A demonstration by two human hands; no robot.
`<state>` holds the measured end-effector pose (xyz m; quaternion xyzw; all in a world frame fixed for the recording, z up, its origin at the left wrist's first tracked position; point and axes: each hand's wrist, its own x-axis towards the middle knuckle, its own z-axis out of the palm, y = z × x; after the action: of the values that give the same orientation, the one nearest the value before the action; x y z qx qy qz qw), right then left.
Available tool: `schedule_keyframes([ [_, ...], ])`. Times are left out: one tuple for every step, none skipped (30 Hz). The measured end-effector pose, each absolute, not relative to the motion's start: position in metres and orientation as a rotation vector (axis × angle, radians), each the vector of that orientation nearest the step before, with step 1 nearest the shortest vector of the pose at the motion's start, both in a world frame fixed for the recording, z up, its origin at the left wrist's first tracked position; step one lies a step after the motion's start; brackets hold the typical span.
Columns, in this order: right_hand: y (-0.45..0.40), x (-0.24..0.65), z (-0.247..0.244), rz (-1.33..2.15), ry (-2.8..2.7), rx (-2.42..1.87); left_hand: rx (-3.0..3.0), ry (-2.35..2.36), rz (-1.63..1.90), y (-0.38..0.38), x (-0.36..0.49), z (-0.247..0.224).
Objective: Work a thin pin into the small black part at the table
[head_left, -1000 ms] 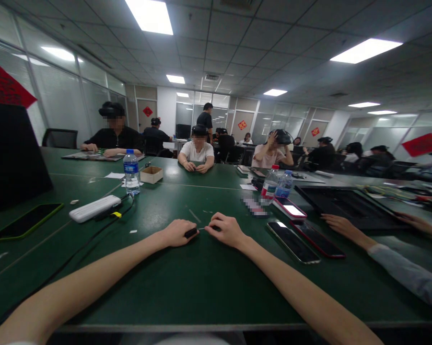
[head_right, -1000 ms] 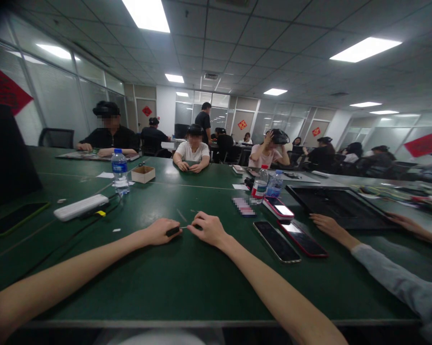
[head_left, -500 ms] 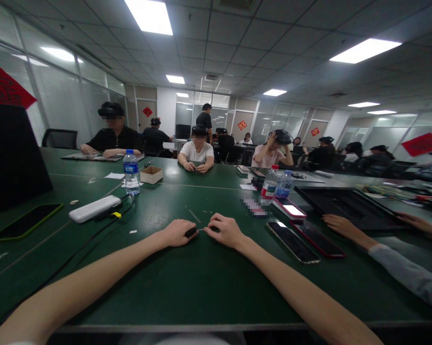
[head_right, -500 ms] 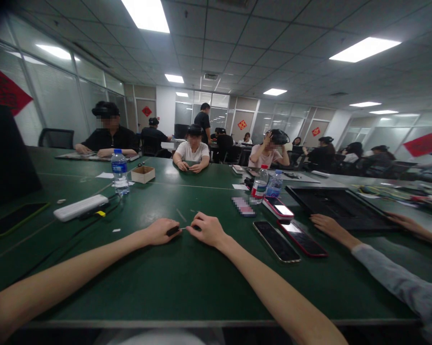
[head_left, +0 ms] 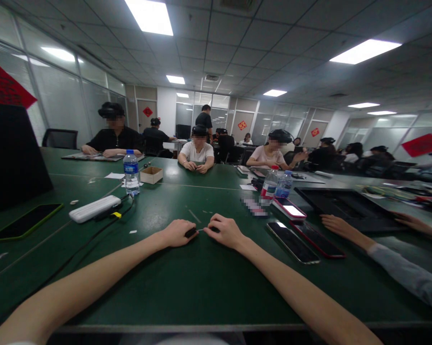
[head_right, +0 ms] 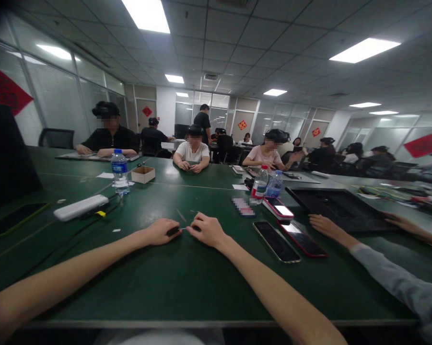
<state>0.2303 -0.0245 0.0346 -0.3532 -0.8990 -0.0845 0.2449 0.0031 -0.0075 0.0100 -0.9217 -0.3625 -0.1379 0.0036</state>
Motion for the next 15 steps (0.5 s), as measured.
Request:
schedule_keyframes([
  [-0.024,0.230,0.034,-0.226,-2.459,-0.968,-2.888,-1.135,-0.431,-0.008,0.003,0.010],
  [-0.024,0.230,0.034,-0.220,-2.466,-0.970,-2.888,-1.130,-0.433,-0.008,0.003,0.010],
  [-0.024,0.230,0.034,-0.213,-2.471,-0.972,-2.888,-1.124,-0.437,-0.008,0.003,0.010],
  [-0.025,0.230,0.035,-0.206,-2.476,-0.974,-2.889,-1.118,-0.441,-0.008,0.003,0.010],
  [-0.025,0.230,0.035,-0.198,-2.481,-0.978,-2.890,-1.114,-0.446,-0.007,0.003,0.009],
  [-0.025,0.230,0.035,-0.189,-2.487,-0.984,-2.891,-1.112,-0.450,-0.007,0.002,0.009],
  [-0.025,0.229,0.036,-0.179,-2.495,-0.991,-2.893,-1.111,-0.452,-0.007,0.002,0.008],
  [-0.026,0.229,0.036,-0.167,-2.505,-1.000,-2.894,-1.112,-0.453,-0.006,0.002,0.008],
  [-0.026,0.228,0.037,-0.156,-2.516,-1.008,-2.894,-1.113,-0.452,-0.006,0.002,0.007],
  [-0.027,0.228,0.038,-0.147,-2.527,-1.015,-2.894,-1.114,-0.450,-0.005,0.001,0.007],
  [-0.029,0.227,0.038,-0.138,-2.536,-1.021,-2.891,-1.116,-0.448,-0.005,0.001,0.006],
  [-0.030,0.226,0.039,-0.133,-2.543,-1.027,-2.888,-1.116,-0.446,-0.004,0.001,0.006],
  [-0.032,0.225,0.039,-0.131,-2.547,-1.033,-2.885,-1.114,-0.443,-0.004,0.001,0.005],
  [-0.034,0.223,0.040,-0.132,-2.550,-1.040,-2.882,-1.108,-0.442,-0.004,0.001,0.005],
  [-0.037,0.222,0.041,-0.136,-2.552,-1.046,-2.880,-1.100,-0.443,-0.004,0.001,0.005],
])
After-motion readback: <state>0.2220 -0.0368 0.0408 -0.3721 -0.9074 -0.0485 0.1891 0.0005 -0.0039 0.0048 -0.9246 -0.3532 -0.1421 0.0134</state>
